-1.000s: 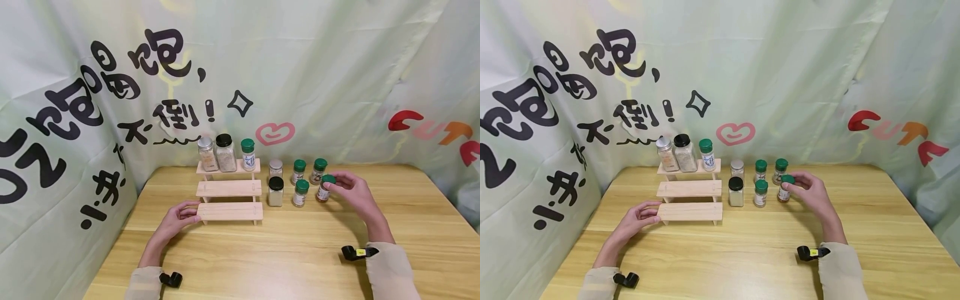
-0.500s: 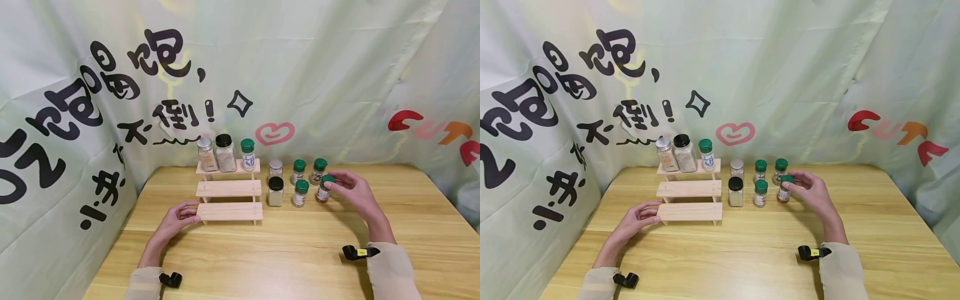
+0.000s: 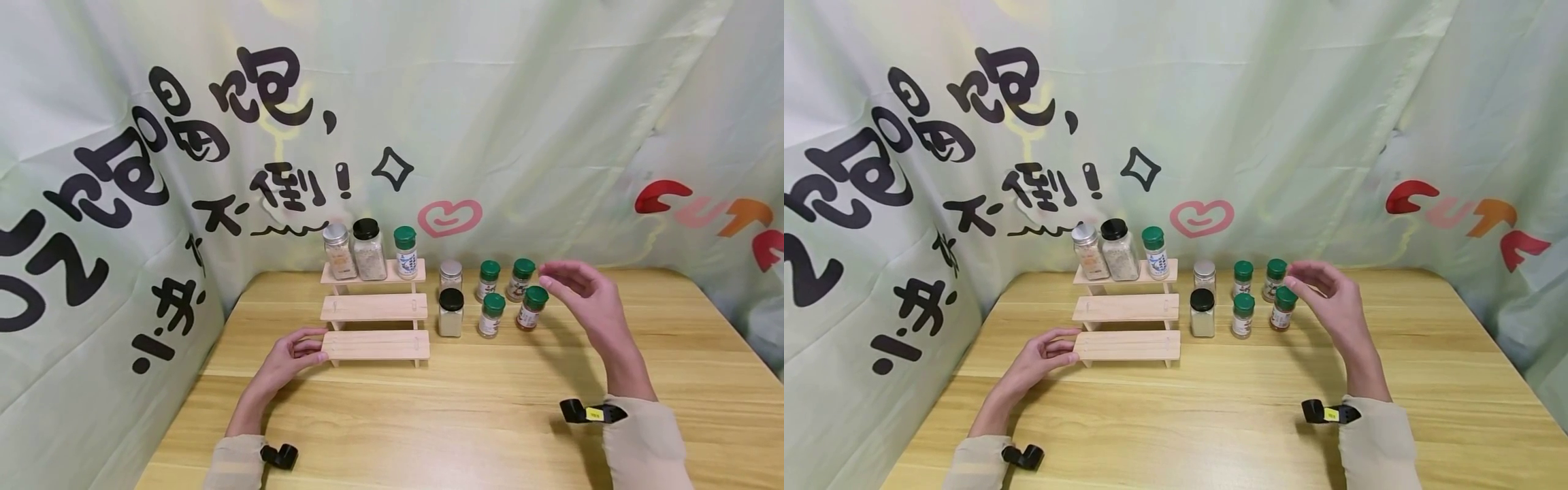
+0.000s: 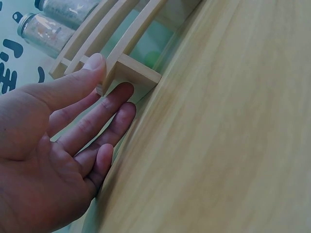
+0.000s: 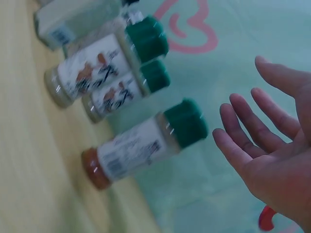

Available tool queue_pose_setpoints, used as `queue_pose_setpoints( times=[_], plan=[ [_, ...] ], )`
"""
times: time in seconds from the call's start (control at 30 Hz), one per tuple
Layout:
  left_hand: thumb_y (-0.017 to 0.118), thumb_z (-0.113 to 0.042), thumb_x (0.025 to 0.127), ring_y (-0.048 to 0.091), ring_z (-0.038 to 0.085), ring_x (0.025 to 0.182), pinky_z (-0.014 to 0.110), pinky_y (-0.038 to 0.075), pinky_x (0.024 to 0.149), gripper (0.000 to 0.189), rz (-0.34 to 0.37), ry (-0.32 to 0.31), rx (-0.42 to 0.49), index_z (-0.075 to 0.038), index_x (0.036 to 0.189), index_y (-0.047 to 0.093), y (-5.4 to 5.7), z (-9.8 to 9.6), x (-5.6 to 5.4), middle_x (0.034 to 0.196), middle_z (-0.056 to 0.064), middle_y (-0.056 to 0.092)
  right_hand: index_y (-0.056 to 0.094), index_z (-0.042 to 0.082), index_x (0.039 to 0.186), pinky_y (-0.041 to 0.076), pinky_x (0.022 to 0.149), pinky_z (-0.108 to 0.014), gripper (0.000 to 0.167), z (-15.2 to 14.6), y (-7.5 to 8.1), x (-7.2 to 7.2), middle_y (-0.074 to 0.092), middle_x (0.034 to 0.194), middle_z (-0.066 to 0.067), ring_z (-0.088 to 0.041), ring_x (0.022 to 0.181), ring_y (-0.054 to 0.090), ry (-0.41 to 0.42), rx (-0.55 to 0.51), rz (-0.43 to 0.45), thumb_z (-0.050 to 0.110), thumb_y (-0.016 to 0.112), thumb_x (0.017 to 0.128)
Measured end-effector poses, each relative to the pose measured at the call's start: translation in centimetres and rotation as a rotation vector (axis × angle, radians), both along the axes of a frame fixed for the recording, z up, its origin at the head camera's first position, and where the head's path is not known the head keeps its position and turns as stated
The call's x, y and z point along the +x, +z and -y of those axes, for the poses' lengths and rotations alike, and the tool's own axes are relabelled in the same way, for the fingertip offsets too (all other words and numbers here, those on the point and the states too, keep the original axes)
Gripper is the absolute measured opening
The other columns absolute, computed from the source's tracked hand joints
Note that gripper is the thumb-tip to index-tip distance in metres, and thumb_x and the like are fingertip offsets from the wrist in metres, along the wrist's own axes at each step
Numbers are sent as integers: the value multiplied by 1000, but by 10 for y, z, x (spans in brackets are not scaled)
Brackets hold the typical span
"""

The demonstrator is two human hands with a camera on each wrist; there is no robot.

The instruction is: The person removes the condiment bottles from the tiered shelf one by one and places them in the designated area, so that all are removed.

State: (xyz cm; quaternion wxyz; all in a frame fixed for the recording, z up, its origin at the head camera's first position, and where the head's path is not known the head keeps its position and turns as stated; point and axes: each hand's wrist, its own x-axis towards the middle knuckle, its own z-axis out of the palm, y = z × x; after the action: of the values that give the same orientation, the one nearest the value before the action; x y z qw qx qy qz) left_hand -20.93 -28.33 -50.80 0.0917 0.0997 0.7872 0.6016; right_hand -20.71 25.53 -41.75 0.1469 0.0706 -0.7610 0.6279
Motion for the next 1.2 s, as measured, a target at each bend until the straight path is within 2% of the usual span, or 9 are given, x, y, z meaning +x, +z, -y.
queue_pose_setpoints(
  times=[0.17,0.5,0.73,0.97,1.2],
  plan=[
    [79,-11,92,69,16,106,25,55,88,51,0,1,-4,0,139,60,0,-1,0,118,19,72,62,-7,129,49,93,-15,36,15,15,5,70,121,-8,-13,110,66,60,-99,-62,6,71,97],
    [79,-11,92,69,18,106,26,55,89,51,14,-1,-9,-2,139,60,1,-3,-4,119,19,71,59,-1,136,52,94,-21,40,60,38,11,65,129,-19,-24,117,63,189,-10,-123,5,69,98],
    [78,-10,93,69,17,106,24,54,88,50,-12,-1,3,0,139,60,3,0,-5,118,21,71,56,7,143,49,102,-26,50,96,44,-3,63,134,-12,-32,125,58,260,-11,-115,5,73,96],
    [77,-9,93,69,18,107,24,54,90,50,-20,-16,6,1,138,59,3,3,-4,120,23,70,56,11,144,47,105,-28,53,130,49,-21,62,137,-9,-26,128,58,280,5,-89,16,76,95],
    [78,-8,92,69,18,104,25,54,89,50,-2,-15,2,0,138,60,1,0,-2,119,23,70,53,4,145,44,110,-42,55,154,52,-38,60,139,-14,-30,131,55,296,-17,-85,12,74,96]
  ],
)
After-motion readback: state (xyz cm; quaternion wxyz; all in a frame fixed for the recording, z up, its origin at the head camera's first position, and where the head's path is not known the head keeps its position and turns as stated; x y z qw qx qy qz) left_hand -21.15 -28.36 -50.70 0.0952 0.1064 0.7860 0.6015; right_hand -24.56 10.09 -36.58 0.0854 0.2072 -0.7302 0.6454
